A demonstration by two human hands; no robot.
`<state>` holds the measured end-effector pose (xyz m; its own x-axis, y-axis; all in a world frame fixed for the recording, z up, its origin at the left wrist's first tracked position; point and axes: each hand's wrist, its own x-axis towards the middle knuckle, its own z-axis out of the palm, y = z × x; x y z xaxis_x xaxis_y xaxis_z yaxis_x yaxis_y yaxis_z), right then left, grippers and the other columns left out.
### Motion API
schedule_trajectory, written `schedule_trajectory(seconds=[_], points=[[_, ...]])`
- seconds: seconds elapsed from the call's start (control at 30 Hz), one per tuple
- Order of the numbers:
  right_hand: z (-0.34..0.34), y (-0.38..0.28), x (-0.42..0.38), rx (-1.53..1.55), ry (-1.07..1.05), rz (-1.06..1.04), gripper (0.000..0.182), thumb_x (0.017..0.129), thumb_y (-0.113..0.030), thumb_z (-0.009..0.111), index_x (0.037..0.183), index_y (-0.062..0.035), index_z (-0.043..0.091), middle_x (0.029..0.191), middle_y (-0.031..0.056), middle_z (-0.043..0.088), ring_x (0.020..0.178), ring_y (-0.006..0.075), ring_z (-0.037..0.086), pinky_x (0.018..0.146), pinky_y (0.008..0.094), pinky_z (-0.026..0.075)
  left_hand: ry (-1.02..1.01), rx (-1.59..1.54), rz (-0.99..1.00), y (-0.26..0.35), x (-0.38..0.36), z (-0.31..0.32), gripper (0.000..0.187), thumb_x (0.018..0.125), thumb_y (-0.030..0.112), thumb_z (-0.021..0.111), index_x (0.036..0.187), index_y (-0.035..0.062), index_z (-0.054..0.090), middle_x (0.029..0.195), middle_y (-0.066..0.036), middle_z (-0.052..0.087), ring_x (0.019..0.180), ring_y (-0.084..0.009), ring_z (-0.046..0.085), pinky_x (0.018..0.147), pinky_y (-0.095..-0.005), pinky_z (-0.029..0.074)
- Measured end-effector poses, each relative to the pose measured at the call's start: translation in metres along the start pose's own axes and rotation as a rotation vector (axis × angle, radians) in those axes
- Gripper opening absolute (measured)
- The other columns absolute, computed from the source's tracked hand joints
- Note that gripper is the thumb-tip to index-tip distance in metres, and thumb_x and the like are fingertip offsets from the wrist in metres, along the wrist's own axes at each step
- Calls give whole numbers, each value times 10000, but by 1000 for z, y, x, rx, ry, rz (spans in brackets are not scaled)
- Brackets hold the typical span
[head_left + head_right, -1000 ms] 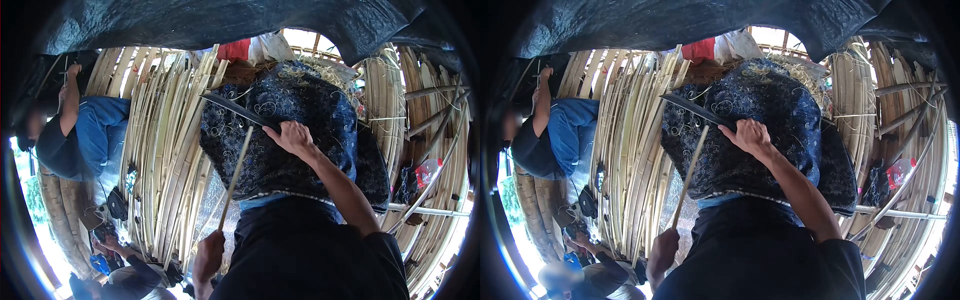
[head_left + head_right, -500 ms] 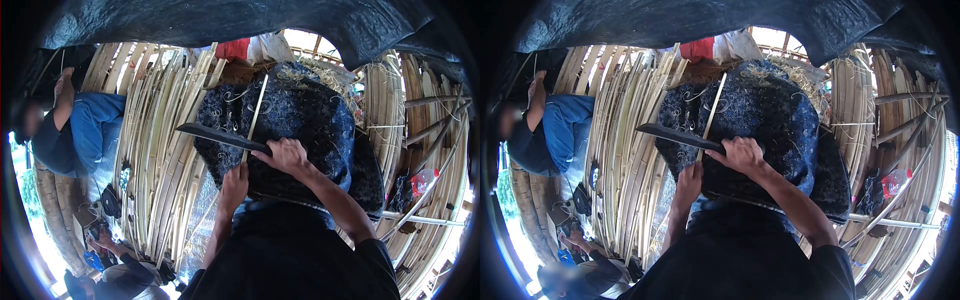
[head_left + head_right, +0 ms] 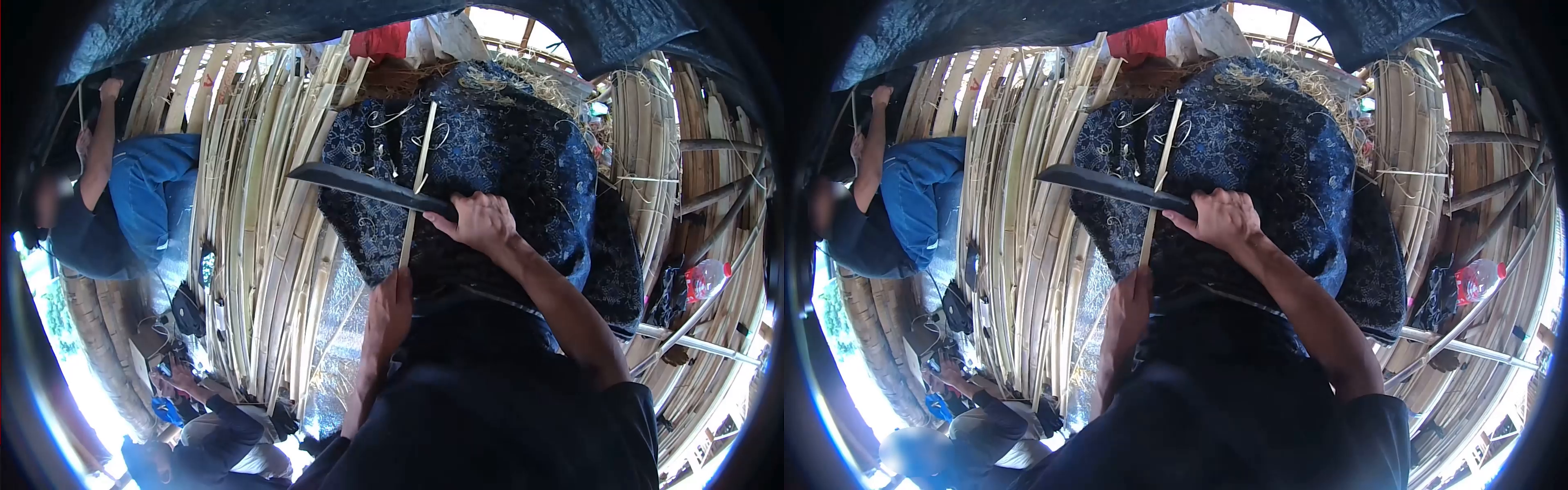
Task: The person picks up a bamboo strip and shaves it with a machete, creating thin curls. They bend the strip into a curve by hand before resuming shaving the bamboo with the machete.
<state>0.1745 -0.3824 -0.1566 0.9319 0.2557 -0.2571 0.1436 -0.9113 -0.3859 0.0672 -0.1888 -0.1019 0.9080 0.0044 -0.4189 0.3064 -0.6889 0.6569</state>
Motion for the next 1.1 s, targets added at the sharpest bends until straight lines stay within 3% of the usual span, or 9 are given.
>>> schedule_trajectory(seconds=[0.13,0.47,0.57,0.63,0.83,0.87,0.97,1.03,1.1], points=[[4,-1,-7,-1,13,-96,705,843,-760,514,848,-79,694,662,179,657,669,370,687,695,488,550,-7,-150,-210,17,-23,-12,269,1038,203,457,946,-18,579,638,-231,559,607,-440,562,561,-509,384],[19,3,9,-8,336,-38,687,869,-691,562,676,-39,659,562,157,614,514,344,652,539,427,548,-40,12,-76,2,-105,-47,260,1020,203,477,959,-26,584,740,-273,579,688,-460,571,602,-495,414],[36,15,14,-60,485,-52,632,866,-633,623,670,-33,652,523,110,555,479,324,616,491,424,526,-221,-144,-419,7,-122,-85,315,1027,283,486,910,4,572,652,-112,551,591,-253,551,554,-380,404],[44,28,21,-151,657,-279,433,922,-469,647,927,-41,711,534,75,498,433,284,553,411,405,473,-271,-482,-604,12,-126,-110,418,1054,395,438,809,70,535,623,50,435,539,-46,404,473,-252,301],[24,41,24,-41,408,-518,488,1001,-215,559,1468,-132,441,603,71,475,414,242,487,425,363,452,-136,-470,-431,-3,-72,-77,408,1045,403,477,798,86,542,609,44,432,513,-60,388,482,-236,291],[29,41,22,-42,406,-521,488,1001,-215,559,1468,-132,441,603,71,475,414,242,487,425,363,452,-271,-832,-663,4,-55,-81,383,1057,376,456,798,101,518,603,52,397,493,-59,352,462,-238,269],[14,38,17,70,636,-527,413,1005,-360,552,1253,-33,605,574,71,481,425,218,495,411,343,422,-469,-1036,-430,0,-15,-64,369,1072,362,423,798,121,479,593,65,339,475,-52,303,441,-240,242],[-45,18,8,947,-69,342,558,976,-543,530,924,-1,655,527,65,480,423,175,490,405,304,391,-486,-1062,-348,7,4,-50,354,1075,365,412,808,136,448,590,74,301,460,-40,259,418,-240,212],[-51,31,12,1095,-62,431,627,951,-607,522,793,-6,602,504,65,472,417,170,487,406,306,391,-511,-1091,-327,11,16,-47,350,1076,366,411,813,137,449,591,77,300,459,-37,255,414,-239,205]])
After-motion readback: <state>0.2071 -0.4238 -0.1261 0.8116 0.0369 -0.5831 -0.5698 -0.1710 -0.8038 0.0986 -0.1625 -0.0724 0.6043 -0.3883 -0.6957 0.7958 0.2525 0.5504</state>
